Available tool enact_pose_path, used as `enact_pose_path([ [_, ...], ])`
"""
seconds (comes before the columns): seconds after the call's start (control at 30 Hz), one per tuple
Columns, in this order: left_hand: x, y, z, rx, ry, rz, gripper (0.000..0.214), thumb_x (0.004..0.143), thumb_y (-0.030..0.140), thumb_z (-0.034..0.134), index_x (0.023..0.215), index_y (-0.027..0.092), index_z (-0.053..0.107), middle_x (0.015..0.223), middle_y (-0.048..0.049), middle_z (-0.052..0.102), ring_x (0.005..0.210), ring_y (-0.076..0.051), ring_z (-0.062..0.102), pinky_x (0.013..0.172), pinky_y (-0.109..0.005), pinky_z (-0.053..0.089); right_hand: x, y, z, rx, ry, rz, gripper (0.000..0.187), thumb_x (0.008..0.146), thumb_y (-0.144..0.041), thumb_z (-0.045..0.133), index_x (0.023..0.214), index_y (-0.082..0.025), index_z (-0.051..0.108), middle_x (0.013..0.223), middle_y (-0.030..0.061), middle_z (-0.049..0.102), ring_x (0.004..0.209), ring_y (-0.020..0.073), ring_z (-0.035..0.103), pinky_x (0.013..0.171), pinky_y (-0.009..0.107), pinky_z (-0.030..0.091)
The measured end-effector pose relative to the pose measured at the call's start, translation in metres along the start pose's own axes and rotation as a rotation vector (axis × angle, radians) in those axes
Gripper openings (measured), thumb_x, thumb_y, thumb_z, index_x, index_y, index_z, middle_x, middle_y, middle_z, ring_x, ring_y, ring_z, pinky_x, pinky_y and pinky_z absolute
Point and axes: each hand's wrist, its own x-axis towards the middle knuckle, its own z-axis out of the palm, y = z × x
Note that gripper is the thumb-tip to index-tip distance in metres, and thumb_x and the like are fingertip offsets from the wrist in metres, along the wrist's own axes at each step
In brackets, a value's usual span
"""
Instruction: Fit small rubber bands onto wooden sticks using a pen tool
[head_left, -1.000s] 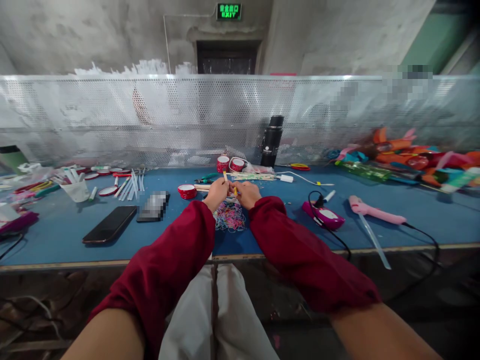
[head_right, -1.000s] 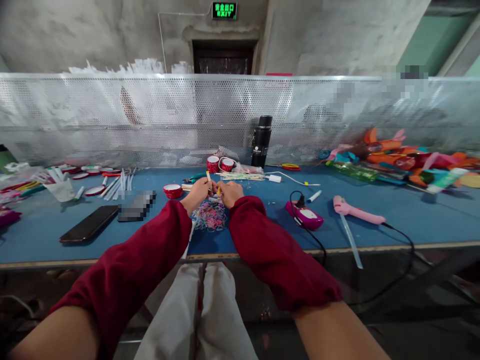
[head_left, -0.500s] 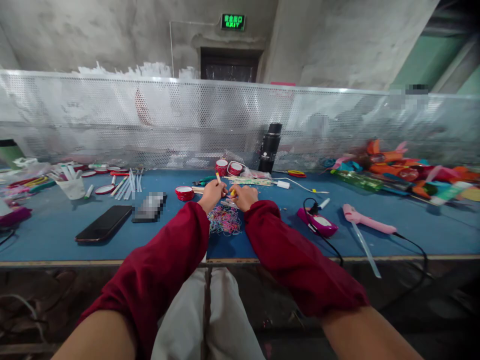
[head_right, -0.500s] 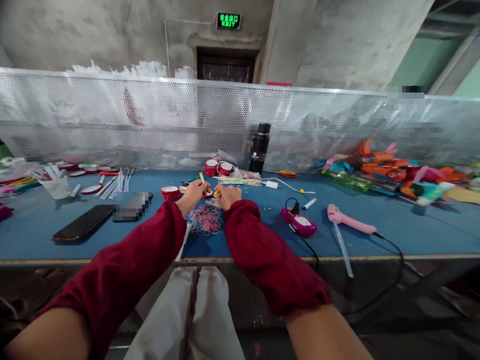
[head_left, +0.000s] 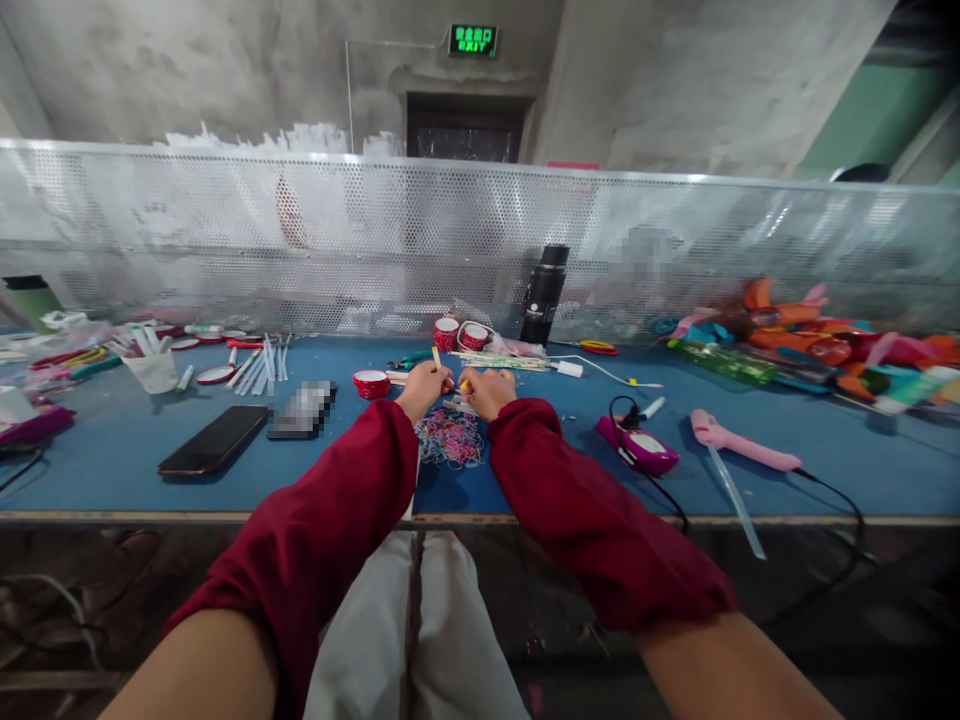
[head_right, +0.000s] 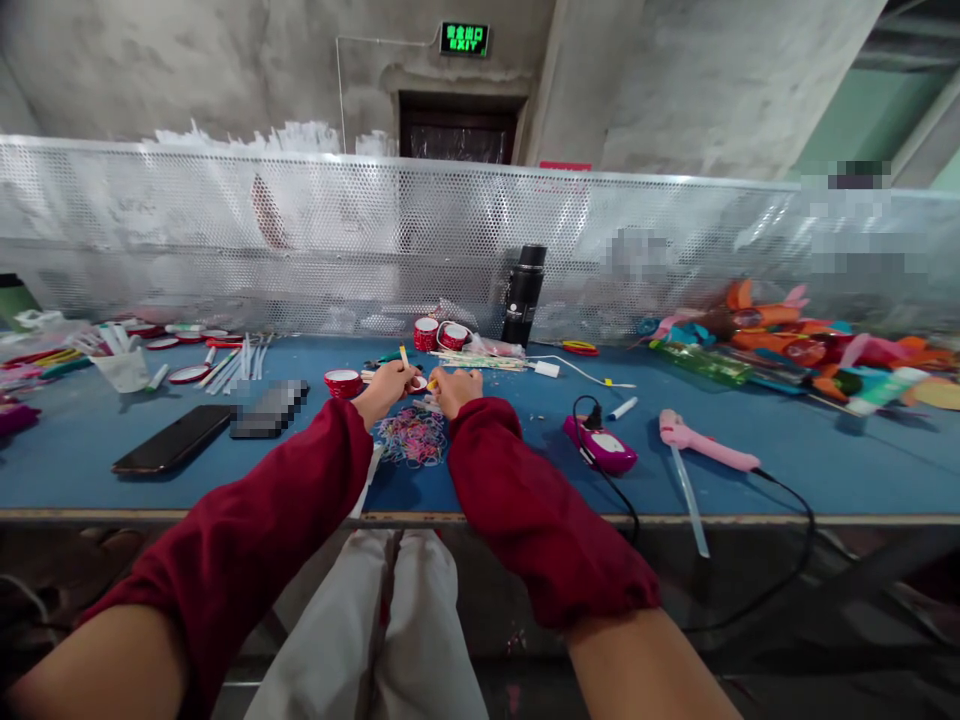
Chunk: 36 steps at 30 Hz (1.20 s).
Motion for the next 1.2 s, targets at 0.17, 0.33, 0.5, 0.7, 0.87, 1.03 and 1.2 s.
enact_pose_path([
  [0.17, 0.004, -0.002, -0.001, -0.016, -0.008, -0.002, 0.018, 0.083, 0.009, 0.055, 0.066, 0.013, 0.057, 0.052, 0.0015, 0.055, 0.045, -0.006, 0.046, 0.050, -0.019, 0.035, -0.003, -0.005, -0.007, 0.000, 0.071, 0.021, 0.026, 0.084, -0.027, 0.060, 0.109, -0.025, 0.058, 0.092, 0.0060, 0.072, 0.096, 0.0250, 0.058, 0.090, 0.040, 0.027],
  [0.33, 0.008, -0.007, -0.002, -0.048, -0.066, -0.031, 0.023, 0.081, 0.015, 0.064, 0.060, 0.012, 0.056, 0.049, 0.0005, 0.054, 0.041, -0.006, 0.043, 0.044, -0.020, 0.028, -0.007, -0.012, -0.019, 0.106, 0.318, -0.013, 0.020, 0.089, -0.029, 0.054, 0.107, -0.023, 0.057, 0.092, 0.0062, 0.072, 0.099, 0.0258, 0.057, 0.091, 0.041, 0.027],
  [0.5, 0.008, -0.010, 0.002, -0.137, -0.111, -0.067, 0.021, 0.077, 0.015, 0.071, 0.061, 0.011, 0.058, 0.050, -0.0001, 0.055, 0.043, -0.005, 0.045, 0.045, -0.019, 0.029, -0.010, -0.016, -0.021, 0.158, 0.352, -0.045, 0.021, 0.089, -0.030, 0.054, 0.108, -0.024, 0.060, 0.093, 0.0058, 0.073, 0.100, 0.0270, 0.056, 0.092, 0.043, 0.030],
  [0.7, 0.007, 0.000, -0.003, -0.275, -0.022, -0.139, 0.024, 0.085, 0.013, 0.059, 0.061, 0.012, 0.055, 0.050, 0.0012, 0.052, 0.041, -0.003, 0.041, 0.042, -0.016, 0.028, -0.010, -0.018, -0.026, 0.543, 0.435, -0.050, 0.033, 0.094, -0.045, 0.045, 0.110, -0.023, 0.063, 0.092, 0.0056, 0.072, 0.095, 0.0234, 0.061, 0.091, 0.038, 0.042],
  [0.87, 0.008, 0.011, -0.008, -0.403, 0.016, -0.282, 0.026, 0.088, 0.011, 0.051, 0.062, 0.012, 0.051, 0.050, 0.0021, 0.047, 0.038, -0.002, 0.038, 0.040, -0.012, 0.032, -0.014, -0.022, -0.034, 1.028, 0.524, 0.045, 0.036, 0.091, -0.050, 0.045, 0.100, -0.021, 0.065, 0.073, 0.0008, 0.065, 0.062, 0.0150, 0.059, 0.062, 0.029, 0.048],
  [1.03, 0.007, 0.014, -0.009, -0.486, 0.005, -0.345, 0.025, 0.089, 0.011, 0.051, 0.064, 0.012, 0.052, 0.051, 0.0019, 0.047, 0.038, -0.001, 0.037, 0.039, -0.010, 0.032, -0.014, -0.025, -0.033, 1.150, 0.549, 0.101, 0.017, 0.081, -0.039, 0.058, 0.080, -0.022, 0.054, 0.068, -0.0012, 0.063, 0.061, 0.0168, 0.064, 0.059, 0.029, 0.051],
  [1.2, 0.005, 0.014, -0.008, -0.517, -0.002, -0.349, 0.024, 0.089, 0.013, 0.052, 0.065, 0.012, 0.053, 0.052, 0.0019, 0.048, 0.039, -0.001, 0.039, 0.038, -0.010, 0.032, -0.013, -0.022, -0.028, 1.080, 0.509, 0.123, 0.017, 0.081, -0.039, 0.058, 0.079, -0.024, 0.053, 0.068, -0.0002, 0.064, 0.062, 0.0190, 0.064, 0.061, 0.032, 0.052],
])
